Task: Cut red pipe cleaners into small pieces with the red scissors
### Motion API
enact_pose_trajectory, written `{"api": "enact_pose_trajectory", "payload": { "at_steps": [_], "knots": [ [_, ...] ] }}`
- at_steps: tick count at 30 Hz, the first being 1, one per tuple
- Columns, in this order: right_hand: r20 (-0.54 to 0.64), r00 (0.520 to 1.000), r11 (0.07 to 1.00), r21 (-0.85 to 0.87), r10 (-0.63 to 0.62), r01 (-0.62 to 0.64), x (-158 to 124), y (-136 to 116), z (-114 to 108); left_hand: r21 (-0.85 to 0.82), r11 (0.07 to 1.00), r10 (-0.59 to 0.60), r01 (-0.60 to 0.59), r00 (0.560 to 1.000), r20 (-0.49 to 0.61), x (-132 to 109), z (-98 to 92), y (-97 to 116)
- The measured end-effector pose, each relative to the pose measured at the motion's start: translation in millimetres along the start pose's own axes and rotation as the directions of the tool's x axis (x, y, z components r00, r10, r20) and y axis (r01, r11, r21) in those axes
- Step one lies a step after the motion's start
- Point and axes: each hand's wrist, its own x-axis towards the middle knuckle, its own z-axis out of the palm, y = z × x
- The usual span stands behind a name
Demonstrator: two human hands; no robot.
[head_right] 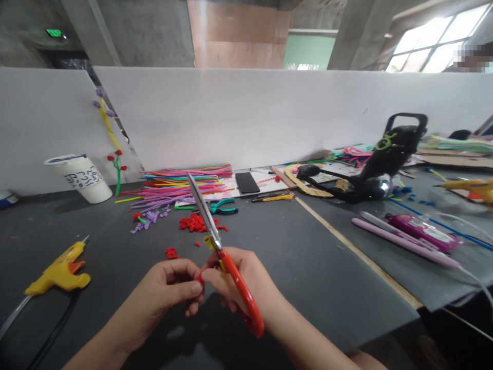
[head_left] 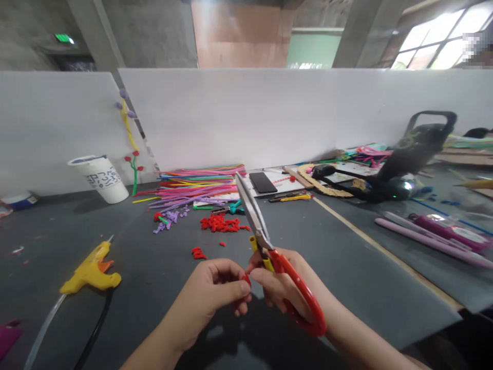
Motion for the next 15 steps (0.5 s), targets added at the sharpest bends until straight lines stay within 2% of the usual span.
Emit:
{"api": "enact_pose_trajectory", "payload": {
  "at_steps": [5, 8, 10, 15],
  "knots": [
    [0.062, 0.998, 1.000, 0.015, 0.006, -0.006, 1.3, -1.7, 1.5, 0.020, 0.999, -0.037, 0.037, 0.999, 0.001, 0.6, 2.8, -1.6],
    [0.058, 0.998, 1.000, 0.016, 0.007, -0.008, 0.8, -2.4, 2.3, 0.006, 1.000, 0.008, -0.008, 0.999, 0.040, -1.5, 1.9, -1.1],
    [0.063, 0.998, 0.998, 0.059, -0.019, 0.015, 1.4, -1.0, 2.5, 0.013, 0.999, 0.035, -0.035, 0.998, 0.059, -2.5, 0.7, -0.9],
    [0.048, 0.993, 0.976, 0.194, -0.107, 0.096, 5.0, 4.0, -1.3, 0.088, 0.996, -0.007, -0.003, 0.993, 0.117, -1.4, -2.7, 1.6]
  ]
}}
